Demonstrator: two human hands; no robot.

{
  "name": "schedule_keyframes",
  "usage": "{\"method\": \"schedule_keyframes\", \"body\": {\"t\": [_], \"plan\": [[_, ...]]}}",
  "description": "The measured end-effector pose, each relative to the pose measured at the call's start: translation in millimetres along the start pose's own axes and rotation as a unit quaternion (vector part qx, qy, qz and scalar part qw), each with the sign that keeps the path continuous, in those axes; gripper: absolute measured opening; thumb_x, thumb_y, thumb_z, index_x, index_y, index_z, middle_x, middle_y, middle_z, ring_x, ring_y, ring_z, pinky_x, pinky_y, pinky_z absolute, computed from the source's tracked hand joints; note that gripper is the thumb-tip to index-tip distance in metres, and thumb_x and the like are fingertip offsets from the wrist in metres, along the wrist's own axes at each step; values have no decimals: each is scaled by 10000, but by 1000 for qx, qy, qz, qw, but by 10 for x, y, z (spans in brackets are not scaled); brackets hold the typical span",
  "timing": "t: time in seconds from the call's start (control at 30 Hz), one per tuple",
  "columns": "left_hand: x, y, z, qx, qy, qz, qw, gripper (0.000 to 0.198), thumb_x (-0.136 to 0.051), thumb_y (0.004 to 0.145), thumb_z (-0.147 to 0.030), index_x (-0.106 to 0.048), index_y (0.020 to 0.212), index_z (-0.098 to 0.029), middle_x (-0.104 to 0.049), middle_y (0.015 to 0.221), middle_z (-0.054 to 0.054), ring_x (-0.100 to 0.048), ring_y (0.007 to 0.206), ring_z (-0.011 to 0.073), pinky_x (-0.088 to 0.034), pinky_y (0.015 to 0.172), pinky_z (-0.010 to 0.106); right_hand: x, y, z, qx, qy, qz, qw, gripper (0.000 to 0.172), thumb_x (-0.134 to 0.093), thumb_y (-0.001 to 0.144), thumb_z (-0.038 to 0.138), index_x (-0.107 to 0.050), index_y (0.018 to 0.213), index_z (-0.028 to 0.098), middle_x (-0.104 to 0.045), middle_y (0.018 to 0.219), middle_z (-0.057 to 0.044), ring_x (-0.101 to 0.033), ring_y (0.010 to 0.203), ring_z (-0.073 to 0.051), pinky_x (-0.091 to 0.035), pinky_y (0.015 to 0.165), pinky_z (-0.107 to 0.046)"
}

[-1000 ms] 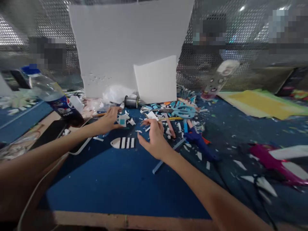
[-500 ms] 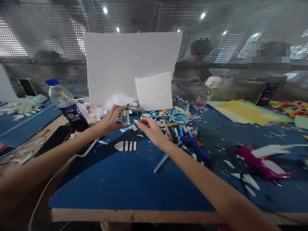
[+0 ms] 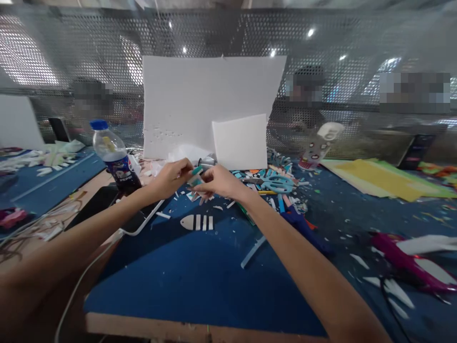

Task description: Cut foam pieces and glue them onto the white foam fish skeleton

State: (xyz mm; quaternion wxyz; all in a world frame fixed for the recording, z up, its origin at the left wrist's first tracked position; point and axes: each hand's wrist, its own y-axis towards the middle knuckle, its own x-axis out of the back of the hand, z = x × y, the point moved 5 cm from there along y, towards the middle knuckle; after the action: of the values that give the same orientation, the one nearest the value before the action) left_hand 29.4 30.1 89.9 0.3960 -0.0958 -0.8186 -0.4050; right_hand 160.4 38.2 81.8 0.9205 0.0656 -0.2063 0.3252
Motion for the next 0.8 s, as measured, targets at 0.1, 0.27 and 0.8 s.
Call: {"method": "schedule_keyframes", "body": {"t": [0.1,0.27,0.8], "plan": [[-54,9,7,37,-38,45,998,250,-380,887,-242,-509,691,-157,-477,545,-6,-427,501,100,-348,498,235,29,-43,-23,2,-3,3,1000,229,-726,633,323,-707,732,118,-688,678,-92,-636,578,-182,-531,575,-335],[-177,-15,53,73,-113,91,987,339,-314,910,-307,-503,672,-156,-514,549,0,-468,509,91,-359,507,219,34,-81,-26,9,1,19,1000,196,-743,613,320,-684,628,134,-653,589,-47,-600,539,-145,-503,554,-295],[-419,-53,282,176,-365,116,907,377,-384,864,-458,-503,669,-158,-508,544,12,-425,450,86,-348,456,224,27,4,-164,53,85,32,994,155,-716,656,315,-713,708,169,-656,620,-12,-581,516,-109,-483,531,-248]]}}
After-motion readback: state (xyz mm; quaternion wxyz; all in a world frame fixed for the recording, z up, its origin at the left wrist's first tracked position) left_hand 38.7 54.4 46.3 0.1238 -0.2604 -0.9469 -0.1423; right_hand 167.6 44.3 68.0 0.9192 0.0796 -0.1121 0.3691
